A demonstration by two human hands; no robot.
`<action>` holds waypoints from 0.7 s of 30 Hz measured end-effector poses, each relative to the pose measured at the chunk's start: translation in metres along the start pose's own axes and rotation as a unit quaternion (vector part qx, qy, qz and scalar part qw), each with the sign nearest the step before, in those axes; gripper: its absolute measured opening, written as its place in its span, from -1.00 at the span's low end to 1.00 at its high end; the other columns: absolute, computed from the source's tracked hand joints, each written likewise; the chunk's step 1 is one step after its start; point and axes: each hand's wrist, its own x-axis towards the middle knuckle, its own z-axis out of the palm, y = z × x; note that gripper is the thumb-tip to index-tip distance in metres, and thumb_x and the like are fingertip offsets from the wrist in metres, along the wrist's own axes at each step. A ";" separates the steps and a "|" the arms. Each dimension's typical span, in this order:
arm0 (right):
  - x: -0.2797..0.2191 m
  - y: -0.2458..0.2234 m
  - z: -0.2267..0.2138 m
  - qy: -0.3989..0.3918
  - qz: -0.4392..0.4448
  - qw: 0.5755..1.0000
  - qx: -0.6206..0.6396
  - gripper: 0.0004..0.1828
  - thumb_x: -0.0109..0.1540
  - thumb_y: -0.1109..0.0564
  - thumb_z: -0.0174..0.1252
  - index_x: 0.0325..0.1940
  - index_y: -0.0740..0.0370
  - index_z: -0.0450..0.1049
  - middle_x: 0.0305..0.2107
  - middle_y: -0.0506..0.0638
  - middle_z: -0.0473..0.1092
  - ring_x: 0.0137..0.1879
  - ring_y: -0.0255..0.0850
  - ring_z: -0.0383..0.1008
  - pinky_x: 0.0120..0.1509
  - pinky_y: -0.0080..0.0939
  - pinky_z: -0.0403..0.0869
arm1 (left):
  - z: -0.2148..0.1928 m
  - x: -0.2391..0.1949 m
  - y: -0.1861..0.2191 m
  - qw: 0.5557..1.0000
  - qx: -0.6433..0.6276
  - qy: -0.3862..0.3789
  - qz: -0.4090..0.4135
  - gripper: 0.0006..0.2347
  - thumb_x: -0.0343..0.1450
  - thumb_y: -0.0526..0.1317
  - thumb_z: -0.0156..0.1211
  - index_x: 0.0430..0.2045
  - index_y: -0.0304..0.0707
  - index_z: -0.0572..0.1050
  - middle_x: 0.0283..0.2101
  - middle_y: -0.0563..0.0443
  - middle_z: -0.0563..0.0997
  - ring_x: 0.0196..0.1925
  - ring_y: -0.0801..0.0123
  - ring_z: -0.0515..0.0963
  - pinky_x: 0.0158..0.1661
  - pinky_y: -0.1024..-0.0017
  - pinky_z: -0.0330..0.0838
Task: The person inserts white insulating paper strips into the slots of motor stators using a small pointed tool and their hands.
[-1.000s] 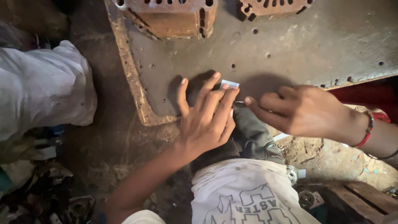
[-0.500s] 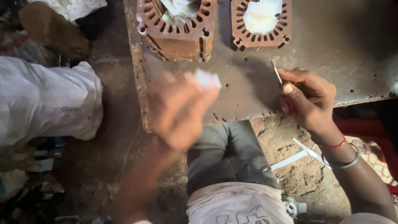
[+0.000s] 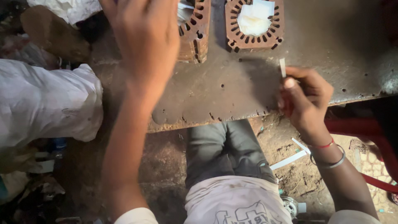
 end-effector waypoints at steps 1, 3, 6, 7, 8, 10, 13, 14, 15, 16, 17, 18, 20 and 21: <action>0.000 0.001 0.001 0.025 -0.016 1.000 -0.003 -0.76 0.49 0.21 0.12 0.17 0.43 0.43 -0.45 0.02 0.35 -0.54 -0.36 0.30 -0.54 -0.43 0.25 | 0.009 -0.001 0.011 0.999 -0.019 0.024 0.039 -0.88 0.50 -0.46 0.28 -0.13 -0.36 0.55 -0.18 -0.13 0.58 -0.10 0.10 0.55 0.03 0.07 0.33; -0.001 0.002 0.003 0.048 -0.036 0.997 0.039 -0.76 0.49 0.18 0.13 0.17 0.41 0.40 -0.39 0.04 0.37 -0.53 -0.35 0.30 -0.54 -0.43 0.26 | 0.030 -0.003 0.041 0.989 -0.059 0.070 0.116 -0.83 0.47 -0.51 0.25 -0.08 -0.48 0.52 -0.07 -0.17 0.57 -0.04 0.16 0.54 0.01 0.18 0.40; -0.004 0.005 0.003 0.056 -0.056 0.995 0.061 -0.76 0.53 0.17 0.12 0.16 0.43 0.37 -0.34 0.06 0.37 -0.51 -0.35 0.28 -0.49 -0.41 0.27 | 0.056 -0.006 0.083 0.992 -0.091 0.006 0.085 -0.81 0.43 -0.44 0.23 -0.09 -0.50 0.55 -0.05 -0.10 0.55 0.03 0.17 0.53 0.12 0.22 0.41; -0.005 0.006 0.002 0.057 -0.061 0.995 0.061 -0.76 0.54 0.17 0.12 0.15 0.44 0.37 -0.34 0.06 0.37 -0.51 -0.35 0.28 -0.48 -0.41 0.27 | 0.068 -0.004 0.095 0.995 -0.083 -0.022 0.059 -0.79 0.41 -0.39 0.22 -0.10 -0.48 0.56 -0.07 -0.08 0.54 0.05 0.16 0.53 0.15 0.21 0.40; -0.005 0.007 0.001 0.057 -0.065 0.994 0.061 -0.77 0.55 0.17 0.11 0.14 0.45 0.36 -0.34 0.06 0.37 -0.50 -0.34 0.28 -0.47 -0.41 0.27 | 0.088 0.008 0.096 0.997 -0.052 -0.018 0.048 -0.76 0.37 -0.36 0.22 -0.11 -0.48 0.57 -0.07 -0.10 0.55 0.06 0.15 0.53 0.15 0.22 0.38; -0.005 0.009 0.001 0.064 -0.070 0.994 0.061 -0.77 0.55 0.17 0.10 0.13 0.45 0.37 -0.33 0.06 0.37 -0.50 -0.33 0.29 -0.47 -0.41 0.27 | 0.112 0.019 0.087 0.999 -0.021 -0.040 0.018 -0.77 0.34 -0.33 0.22 -0.16 -0.46 0.58 -0.08 -0.11 0.57 0.07 0.13 0.53 0.15 0.19 0.36; -0.005 0.012 0.000 0.060 -0.076 0.993 0.068 -0.77 0.54 0.17 0.10 0.12 0.45 0.37 -0.35 0.06 0.36 -0.50 -0.34 0.27 -0.49 -0.41 0.27 | 0.129 0.022 0.081 0.997 -0.032 -0.070 -0.014 -0.84 0.37 -0.34 0.23 -0.23 -0.41 0.59 -0.06 -0.11 0.59 0.10 0.10 0.52 0.19 0.14 0.33; -0.003 0.012 -0.001 0.057 -0.077 0.993 0.070 -0.77 0.53 0.17 0.10 0.13 0.46 0.37 -0.34 0.06 0.36 -0.50 -0.34 0.28 -0.48 -0.40 0.27 | 0.127 0.018 0.079 0.998 -0.040 -0.045 -0.008 -0.84 0.37 -0.34 0.23 -0.23 -0.41 0.58 -0.02 -0.10 0.59 0.13 0.09 0.52 0.22 0.14 0.32; -0.003 0.012 -0.001 0.055 -0.077 0.993 0.071 -0.76 0.53 0.17 0.10 0.13 0.46 0.37 -0.33 0.06 0.36 -0.50 -0.34 0.28 -0.47 -0.40 0.28 | 0.122 0.014 0.078 0.999 -0.048 -0.023 -0.003 -0.84 0.37 -0.34 0.22 -0.22 -0.41 0.58 0.01 -0.10 0.59 0.16 0.08 0.51 0.25 0.15 0.30; -0.003 0.012 -0.001 0.052 -0.076 0.993 0.073 -0.76 0.53 0.17 0.10 0.13 0.46 0.38 -0.32 0.06 0.36 -0.50 -0.34 0.28 -0.47 -0.39 0.28 | 0.115 0.009 0.077 0.999 -0.050 -0.009 0.014 -0.82 0.38 -0.35 0.21 -0.18 -0.41 0.58 0.03 -0.11 0.57 0.20 0.07 0.49 0.28 0.14 0.29; -0.004 0.012 -0.002 0.053 -0.069 0.993 0.073 -0.76 0.53 0.17 0.10 0.15 0.46 0.38 -0.32 0.06 0.36 -0.50 -0.33 0.29 -0.47 -0.39 0.28 | 0.106 0.001 0.078 0.998 -0.050 0.005 0.028 -0.80 0.40 -0.36 0.20 -0.14 -0.42 0.58 0.06 -0.12 0.55 0.23 0.05 0.48 0.31 0.13 0.28; -0.006 0.012 -0.002 0.055 -0.063 0.994 0.073 -0.75 0.52 0.17 0.10 0.16 0.45 0.38 -0.32 0.06 0.36 -0.50 -0.32 0.30 -0.48 -0.39 0.28 | 0.095 -0.009 0.080 0.998 -0.051 0.019 0.041 -0.79 0.41 -0.38 0.19 -0.09 -0.43 0.58 0.08 -0.13 0.54 0.27 0.04 0.46 0.34 0.12 0.26; -0.005 0.011 -0.004 0.055 -0.061 0.995 0.065 -0.75 0.51 0.17 0.10 0.17 0.45 0.38 -0.32 0.06 0.36 -0.50 -0.32 0.31 -0.49 -0.39 0.29 | 0.068 -0.033 0.089 0.997 -0.049 -0.014 0.056 -0.79 0.46 -0.37 0.22 -0.04 -0.44 0.57 0.06 -0.14 0.54 0.25 0.05 0.48 0.33 0.12 0.29; -0.005 0.012 -0.003 0.057 -0.063 0.995 0.060 -0.75 0.51 0.17 0.10 0.17 0.45 0.39 -0.32 0.06 0.36 -0.50 -0.32 0.31 -0.49 -0.39 0.29 | 0.058 -0.042 0.092 0.996 -0.049 -0.033 0.066 -0.79 0.49 -0.37 0.23 -0.01 -0.45 0.57 0.05 -0.14 0.53 0.23 0.06 0.48 0.33 0.12 0.31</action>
